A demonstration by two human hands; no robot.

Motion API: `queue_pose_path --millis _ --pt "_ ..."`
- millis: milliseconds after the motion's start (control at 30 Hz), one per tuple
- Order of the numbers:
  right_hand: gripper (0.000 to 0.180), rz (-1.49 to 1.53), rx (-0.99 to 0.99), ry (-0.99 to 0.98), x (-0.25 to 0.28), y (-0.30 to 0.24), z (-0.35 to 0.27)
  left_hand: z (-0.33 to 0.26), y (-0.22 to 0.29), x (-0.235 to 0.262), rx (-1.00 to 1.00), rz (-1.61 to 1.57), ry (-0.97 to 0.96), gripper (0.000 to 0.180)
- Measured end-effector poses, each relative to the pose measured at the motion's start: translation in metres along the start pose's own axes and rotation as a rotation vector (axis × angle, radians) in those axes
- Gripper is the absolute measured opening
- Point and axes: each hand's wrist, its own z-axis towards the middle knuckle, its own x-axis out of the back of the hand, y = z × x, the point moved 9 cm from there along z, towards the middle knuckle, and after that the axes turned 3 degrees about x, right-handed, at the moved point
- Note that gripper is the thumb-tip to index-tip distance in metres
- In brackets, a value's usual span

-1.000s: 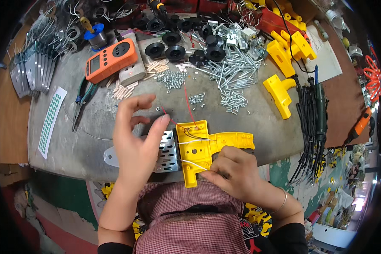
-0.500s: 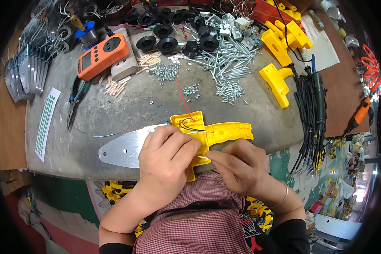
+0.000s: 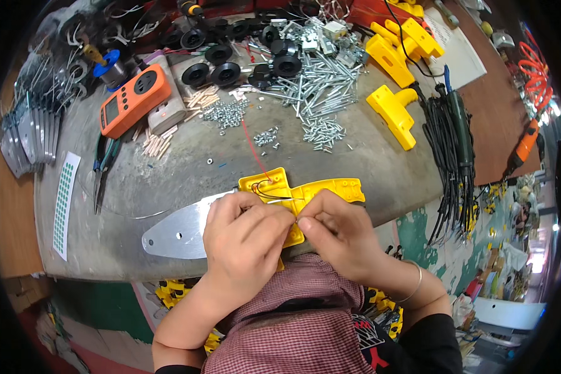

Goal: Assembling the outer casing and internal components of a small electric chainsaw using a power screwdriver.

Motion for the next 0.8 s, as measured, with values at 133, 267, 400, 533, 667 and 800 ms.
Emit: queue_pose_path --millis 133,267,400,533,667,800 --pt "0.011 0.785 -0.547 -0.205 -0.033 0.035 -0.015 -0.005 0.010 0.003 -0.125 0.124 0.092 0.022" --pt "0.017 -0.179 -0.007 -0.024 -0.005 0.003 -0.009 -0.002 0.005 0.008 -0.104 0.042 0.113 0.024" --pt "0.016 -0.620 0.547 0.075 -0.008 -0.028 -0.009 0.000 0.003 0.009 -0.116 0.058 0.095 0.023" --pt "0.016 0.695 -0.553 -0.323 -0.033 0.037 -0.008 -0.006 0.009 0.013 -0.146 0.108 0.125 0.022" --pt "0.019 0.339 -0.425 -0.222 -0.023 0.027 -0.010 -0.002 0.005 0.014 -0.087 0.057 0.098 0.022" --pt "0.013 -0.725 0.615 0.113 -0.006 -0.038 -0.015 0.002 0.004 0.012 -0.089 0.059 0.072 0.020"
